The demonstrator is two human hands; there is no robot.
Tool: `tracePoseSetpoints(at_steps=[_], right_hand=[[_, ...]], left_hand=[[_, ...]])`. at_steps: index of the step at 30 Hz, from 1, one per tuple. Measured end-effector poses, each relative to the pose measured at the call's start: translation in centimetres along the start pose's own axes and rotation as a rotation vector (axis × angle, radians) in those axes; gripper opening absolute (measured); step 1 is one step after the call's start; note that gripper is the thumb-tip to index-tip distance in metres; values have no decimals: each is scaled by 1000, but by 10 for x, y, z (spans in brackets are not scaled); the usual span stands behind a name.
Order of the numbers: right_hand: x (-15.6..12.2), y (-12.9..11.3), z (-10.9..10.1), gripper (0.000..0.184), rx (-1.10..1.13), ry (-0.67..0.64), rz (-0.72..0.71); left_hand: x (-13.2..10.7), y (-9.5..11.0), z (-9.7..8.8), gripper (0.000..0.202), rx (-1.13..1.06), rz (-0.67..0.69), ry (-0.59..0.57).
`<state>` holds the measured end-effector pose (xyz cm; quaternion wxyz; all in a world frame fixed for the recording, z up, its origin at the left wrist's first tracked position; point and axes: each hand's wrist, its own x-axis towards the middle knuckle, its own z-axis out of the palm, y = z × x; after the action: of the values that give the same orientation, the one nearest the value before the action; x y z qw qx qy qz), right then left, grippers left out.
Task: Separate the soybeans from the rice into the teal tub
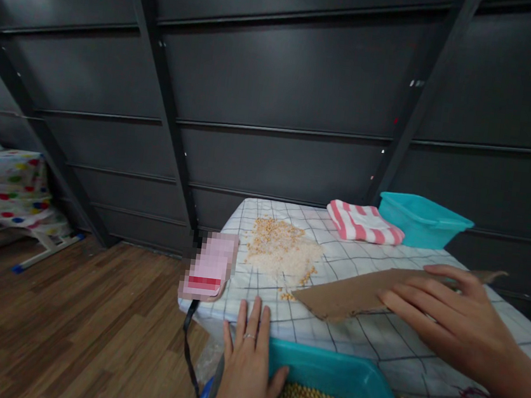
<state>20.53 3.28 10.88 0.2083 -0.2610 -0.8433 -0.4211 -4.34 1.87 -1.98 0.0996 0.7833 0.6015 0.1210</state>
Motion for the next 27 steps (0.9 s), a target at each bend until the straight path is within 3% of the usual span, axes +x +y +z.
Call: tracePoseSetpoints(at_steps=[5,12,27], right_hand=[[-4,-1,2,21,-13,21,16],[16,-10,17,18,15,57,37],[27,-11,17,18,14,20,6]], left_hand=[[-1,2,-2,70,-5,-17,-17],[3,5,-6,71,-7,-30,-52],[2,2,-7,71,-10,-28,-45]])
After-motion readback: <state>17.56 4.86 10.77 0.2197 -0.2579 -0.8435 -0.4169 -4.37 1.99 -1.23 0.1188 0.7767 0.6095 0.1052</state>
